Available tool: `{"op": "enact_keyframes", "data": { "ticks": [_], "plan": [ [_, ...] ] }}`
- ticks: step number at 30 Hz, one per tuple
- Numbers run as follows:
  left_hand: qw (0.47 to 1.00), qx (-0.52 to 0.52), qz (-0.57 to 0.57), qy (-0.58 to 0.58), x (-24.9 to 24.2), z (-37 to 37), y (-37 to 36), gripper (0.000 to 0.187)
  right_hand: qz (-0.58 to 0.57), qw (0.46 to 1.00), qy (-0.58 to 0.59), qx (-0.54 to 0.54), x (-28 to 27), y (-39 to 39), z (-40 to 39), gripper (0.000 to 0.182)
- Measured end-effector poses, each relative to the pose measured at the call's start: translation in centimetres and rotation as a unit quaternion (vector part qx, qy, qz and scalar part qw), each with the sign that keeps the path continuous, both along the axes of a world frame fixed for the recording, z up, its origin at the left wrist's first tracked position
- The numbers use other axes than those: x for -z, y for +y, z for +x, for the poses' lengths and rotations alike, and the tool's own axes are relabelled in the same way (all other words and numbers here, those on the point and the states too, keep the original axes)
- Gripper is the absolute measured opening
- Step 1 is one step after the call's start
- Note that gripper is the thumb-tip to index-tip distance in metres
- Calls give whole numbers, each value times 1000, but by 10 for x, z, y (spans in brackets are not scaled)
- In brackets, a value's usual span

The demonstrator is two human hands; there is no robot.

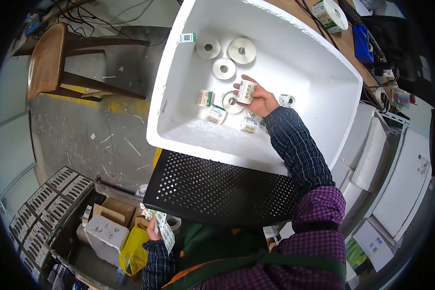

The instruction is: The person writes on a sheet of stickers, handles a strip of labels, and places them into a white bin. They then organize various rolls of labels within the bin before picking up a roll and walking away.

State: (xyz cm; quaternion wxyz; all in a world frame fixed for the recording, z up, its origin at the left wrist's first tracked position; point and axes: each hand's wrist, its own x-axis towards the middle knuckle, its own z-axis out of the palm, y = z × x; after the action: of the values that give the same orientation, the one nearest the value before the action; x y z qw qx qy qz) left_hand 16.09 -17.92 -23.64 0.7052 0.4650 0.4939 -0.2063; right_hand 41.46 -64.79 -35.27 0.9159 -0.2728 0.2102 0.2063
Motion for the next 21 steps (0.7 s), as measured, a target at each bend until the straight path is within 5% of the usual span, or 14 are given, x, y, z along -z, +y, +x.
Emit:
{"op": "enact_keyframes", "data": {
  "ticks": [7, 14, 16, 17, 19, 20, 21],
  "plan": [
    [998, -49, 28, -16, 3, -8, -2, 35, 169, 983, 50, 58, -12, 11, -1, 47],
    [998, -33, 49, 0, 2, -8, -3, 37, 183, 982, 45, 26, -12, 17, -2, 50],
    [1000, 1, 29, 10, 6, -21, 11, 36, 135, 985, 103, 37, -15, 21, -1, 59],
    [985, 139, 100, -37, -5, -15, 6, 32, 97, 988, 114, 45, -13, 18, -2, 56],
    [999, -46, -14, -9, -2, -19, 0, 32, -49, 984, 128, 112, 41, 7, -9, 37],
    [991, -117, -70, 14, -2, -17, 1, 33, -258, 963, 51, 53, 50, 13, -4, 32],
    [981, -149, -123, 25, -6, -15, 2, 35, -250, 949, 190, 28, 43, -8, -9, 31]
  ]
}}
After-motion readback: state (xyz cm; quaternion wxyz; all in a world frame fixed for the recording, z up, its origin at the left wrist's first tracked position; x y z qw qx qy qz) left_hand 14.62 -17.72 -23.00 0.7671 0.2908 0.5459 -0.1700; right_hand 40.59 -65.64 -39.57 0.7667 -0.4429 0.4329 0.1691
